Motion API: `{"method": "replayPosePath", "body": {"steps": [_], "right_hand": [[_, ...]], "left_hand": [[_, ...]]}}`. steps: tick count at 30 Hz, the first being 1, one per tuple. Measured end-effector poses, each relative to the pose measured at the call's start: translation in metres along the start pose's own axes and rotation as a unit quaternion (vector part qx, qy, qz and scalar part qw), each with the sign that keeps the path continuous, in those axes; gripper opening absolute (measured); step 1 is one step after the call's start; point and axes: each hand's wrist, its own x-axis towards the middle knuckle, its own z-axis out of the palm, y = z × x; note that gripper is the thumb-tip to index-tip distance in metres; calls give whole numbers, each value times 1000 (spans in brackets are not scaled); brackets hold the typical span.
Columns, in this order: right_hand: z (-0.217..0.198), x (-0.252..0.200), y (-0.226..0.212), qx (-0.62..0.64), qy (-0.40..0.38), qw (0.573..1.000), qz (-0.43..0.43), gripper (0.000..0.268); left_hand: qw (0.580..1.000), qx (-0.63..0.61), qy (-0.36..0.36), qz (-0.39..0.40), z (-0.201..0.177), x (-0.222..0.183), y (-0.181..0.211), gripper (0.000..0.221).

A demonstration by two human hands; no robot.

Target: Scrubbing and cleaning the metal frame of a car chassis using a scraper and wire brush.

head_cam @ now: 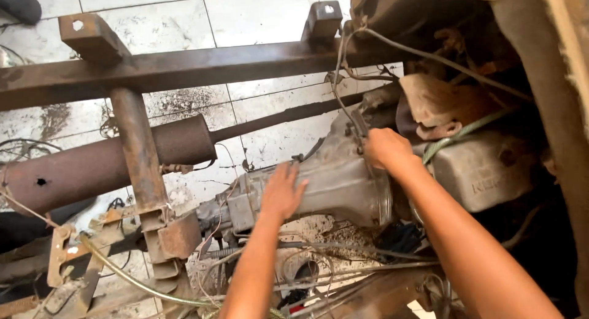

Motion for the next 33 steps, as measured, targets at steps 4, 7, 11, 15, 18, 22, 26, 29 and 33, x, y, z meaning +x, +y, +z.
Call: {"method": "replayPosePath", "body": {"steps": [4,7,11,15,18,22,26,29,33], "right_hand": [[4,-16,10,93,-15,996,-3,39],[14,9,-2,106,8,994,19,40],[23,15,-7,168,42,984,45,43],[-33,-33,-23,74,-29,996,49,42],[-63,-38,-30,-50,-94,991,75,37],[-63,2,-14,-112,-161,978,74,37],[-85,11,-23,-118,-211,969,46,34],[-94,14,-6,-128,-225,966,4,37],[-61,23,-6,-128,-229,965,-7,32]], "left_hand": [[997,72,33,11,15,3,-56,65],[996,92,11,6,4,-12,-48,66],[994,83,60,44,4,2,-59,65],[991,119,31,58,10,3,-62,65],[993,106,30,48,8,5,-64,64],[992,113,8,56,20,12,-68,63],[993,106,3,57,14,-6,-64,62],[995,50,60,59,9,6,-59,61],[996,67,41,48,16,2,-66,62]]}}
